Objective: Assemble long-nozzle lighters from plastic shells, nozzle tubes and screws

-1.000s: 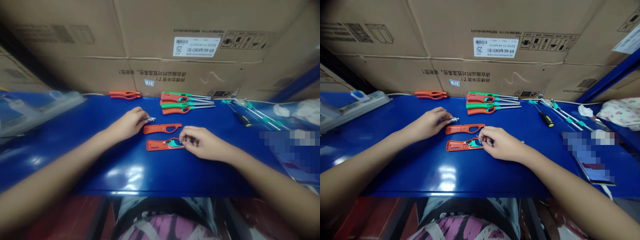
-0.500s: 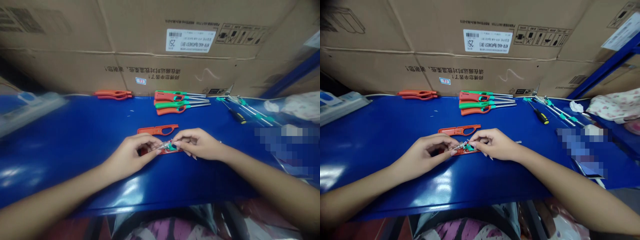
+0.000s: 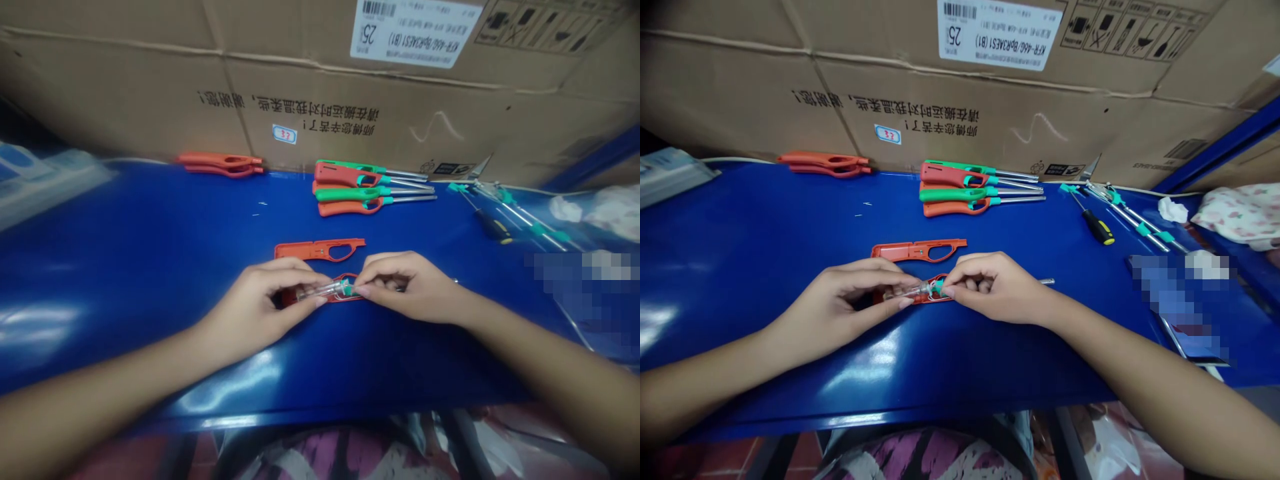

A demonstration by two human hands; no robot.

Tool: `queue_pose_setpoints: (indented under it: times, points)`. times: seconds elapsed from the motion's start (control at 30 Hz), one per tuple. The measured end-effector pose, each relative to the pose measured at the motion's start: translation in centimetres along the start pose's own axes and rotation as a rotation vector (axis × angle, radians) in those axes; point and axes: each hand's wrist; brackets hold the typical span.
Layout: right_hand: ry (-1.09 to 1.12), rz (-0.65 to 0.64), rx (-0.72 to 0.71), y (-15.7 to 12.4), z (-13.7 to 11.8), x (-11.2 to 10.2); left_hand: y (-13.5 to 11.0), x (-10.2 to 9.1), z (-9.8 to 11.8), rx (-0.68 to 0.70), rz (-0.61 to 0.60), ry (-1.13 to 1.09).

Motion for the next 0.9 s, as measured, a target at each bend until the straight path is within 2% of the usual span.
queue_pose_setpoints:
  times: [0.4,0.9]
  points:
    - [-0.021,-0.046,0.003,-0.09,-0.11,-0.16,0.11,-0.08,-0.07,0.023,-0.007,0.018]
    - [-0.015,-0.030,-0.006,-0.10,-0.01,-0.23,0.02,-0.05,-0.08,0.034,-0.018,0.022]
Point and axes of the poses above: each hand's wrist, its own y-axis towards the middle knuckle, its own x-axis out of the palm, z = x × y, and after that the axes turned 1 degree about -y, right-handed
